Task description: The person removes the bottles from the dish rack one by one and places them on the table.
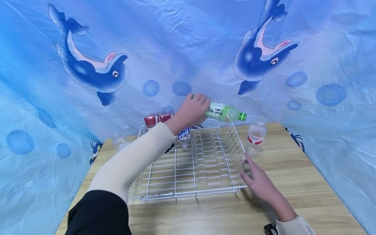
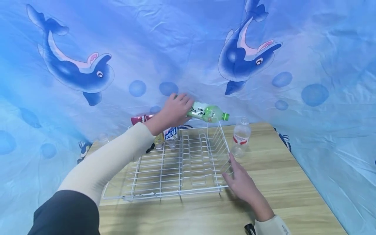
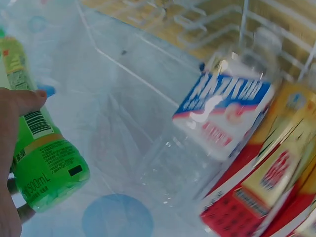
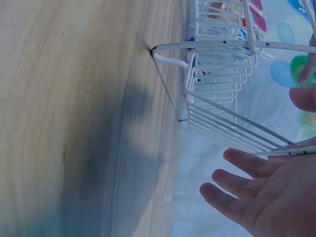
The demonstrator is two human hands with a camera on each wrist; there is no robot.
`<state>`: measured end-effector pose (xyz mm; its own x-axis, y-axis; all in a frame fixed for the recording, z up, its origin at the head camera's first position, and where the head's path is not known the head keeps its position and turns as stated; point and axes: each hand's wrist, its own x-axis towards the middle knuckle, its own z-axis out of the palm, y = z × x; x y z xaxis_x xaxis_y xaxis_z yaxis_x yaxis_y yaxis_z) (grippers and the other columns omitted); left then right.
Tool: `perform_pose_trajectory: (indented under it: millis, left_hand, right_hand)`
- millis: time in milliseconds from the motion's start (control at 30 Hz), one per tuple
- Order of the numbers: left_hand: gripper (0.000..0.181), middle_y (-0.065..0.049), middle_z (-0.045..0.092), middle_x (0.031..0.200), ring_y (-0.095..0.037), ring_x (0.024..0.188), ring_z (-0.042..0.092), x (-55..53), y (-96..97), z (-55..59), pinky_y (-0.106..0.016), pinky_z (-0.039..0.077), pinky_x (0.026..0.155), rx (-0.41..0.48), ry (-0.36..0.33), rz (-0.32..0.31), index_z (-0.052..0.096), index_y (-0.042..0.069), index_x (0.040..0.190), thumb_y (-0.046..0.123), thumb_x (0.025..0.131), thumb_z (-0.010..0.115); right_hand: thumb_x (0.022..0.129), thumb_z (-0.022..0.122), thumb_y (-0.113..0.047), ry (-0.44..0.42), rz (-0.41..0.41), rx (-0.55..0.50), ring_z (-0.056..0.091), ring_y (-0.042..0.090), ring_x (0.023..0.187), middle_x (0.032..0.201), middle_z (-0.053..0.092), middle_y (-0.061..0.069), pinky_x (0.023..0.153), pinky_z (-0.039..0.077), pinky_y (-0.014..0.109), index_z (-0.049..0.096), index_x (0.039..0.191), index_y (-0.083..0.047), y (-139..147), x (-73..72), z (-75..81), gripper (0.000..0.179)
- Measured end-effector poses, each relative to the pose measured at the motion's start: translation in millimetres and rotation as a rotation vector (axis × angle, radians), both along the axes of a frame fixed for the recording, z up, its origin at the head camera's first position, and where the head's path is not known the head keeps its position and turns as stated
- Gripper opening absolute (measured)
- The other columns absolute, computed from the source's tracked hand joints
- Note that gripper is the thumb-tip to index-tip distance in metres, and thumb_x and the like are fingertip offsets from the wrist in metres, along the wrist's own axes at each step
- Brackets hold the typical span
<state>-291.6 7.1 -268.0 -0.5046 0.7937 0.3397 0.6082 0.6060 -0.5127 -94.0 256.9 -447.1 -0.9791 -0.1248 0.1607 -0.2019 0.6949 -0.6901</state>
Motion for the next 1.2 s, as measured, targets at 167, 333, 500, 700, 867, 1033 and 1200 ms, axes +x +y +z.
perform_pose_trajectory:
  millis: [167,333,500,700,867,1033,1200]
  left_hand:
    - [0.065,-0.004,0.063,0.110,-0.023,0.102,0.052,22.7,-15.2,-5.8,-0.038,0.041,0.079,0.210,-0.072,0.087,0.055,0.009,0.120,0.057,0.078,0.068]
    - [0.065,0.000,0.061,0.096,-0.020,0.087,0.052,45.2,-19.8,-10.4,-0.033,0.041,0.067,0.407,-0.193,0.169,0.055,0.012,0.115,0.061,0.075,0.069]
    - [0.066,0.000,0.059,0.087,-0.017,0.076,0.052,58.8,-20.5,-16.1,-0.031,0.043,0.056,0.542,-0.222,0.185,0.057,0.011,0.112,0.060,0.071,0.074]
    - [0.069,0.001,0.061,0.082,-0.013,0.067,0.052,60.7,-14.8,-27.0,-0.028,0.042,0.050,0.654,-0.252,0.188,0.058,0.011,0.109,0.063,0.067,0.076]
    - [0.074,0.002,0.061,0.085,-0.014,0.071,0.054,62.4,-8.7,-36.9,-0.029,0.043,0.054,0.793,-0.383,0.234,0.057,0.010,0.113,0.065,0.066,0.075]
    - [0.084,0.002,0.060,0.083,-0.014,0.070,0.056,68.1,-7.3,-46.1,-0.028,0.044,0.054,0.900,-0.491,0.294,0.055,0.010,0.120,0.070,0.065,0.072]
    - [0.088,0.002,0.063,0.085,-0.014,0.070,0.057,73.3,-2.7,-54.6,-0.029,0.046,0.056,0.948,-0.571,0.334,0.052,0.011,0.124,0.071,0.062,0.073]
  right_hand:
    - [0.097,0.054,-0.032,0.028,0.026,0.001,0.036,0.050,0.126,0.139,0.041,0.027,0.101,0.027,0.065,0.003,0.153,-0.009,13.1,-12.6,1.0,0.080]
    - [0.097,0.055,-0.028,0.033,0.030,0.008,0.036,0.052,0.123,0.138,0.040,0.030,0.098,0.027,0.066,0.000,0.153,-0.007,32.8,-21.4,10.0,0.080]
    - [0.098,0.052,-0.033,0.009,0.023,0.030,0.034,0.054,0.124,0.138,0.039,0.030,0.097,0.027,0.068,-0.003,0.153,-0.010,49.2,-26.9,16.0,0.082]
    - [0.098,0.052,-0.034,0.012,0.013,0.050,0.037,0.055,0.120,0.137,0.038,0.032,0.094,0.029,0.069,-0.005,0.153,-0.011,67.7,-26.1,21.1,0.082]
    - [0.098,0.051,-0.035,-0.011,0.008,0.074,0.039,0.055,0.118,0.138,0.037,0.032,0.092,0.030,0.069,-0.008,0.152,-0.013,80.7,-24.0,24.9,0.083]
    - [0.098,0.052,-0.035,-0.017,0.018,0.069,0.038,0.055,0.119,0.136,0.039,0.033,0.092,0.031,0.069,-0.007,0.152,-0.010,86.7,-23.0,26.4,0.084]
    - [0.098,0.051,-0.036,-0.031,0.014,0.084,0.039,0.056,0.118,0.136,0.038,0.033,0.091,0.033,0.068,-0.008,0.152,-0.009,93.8,-19.1,28.2,0.085]
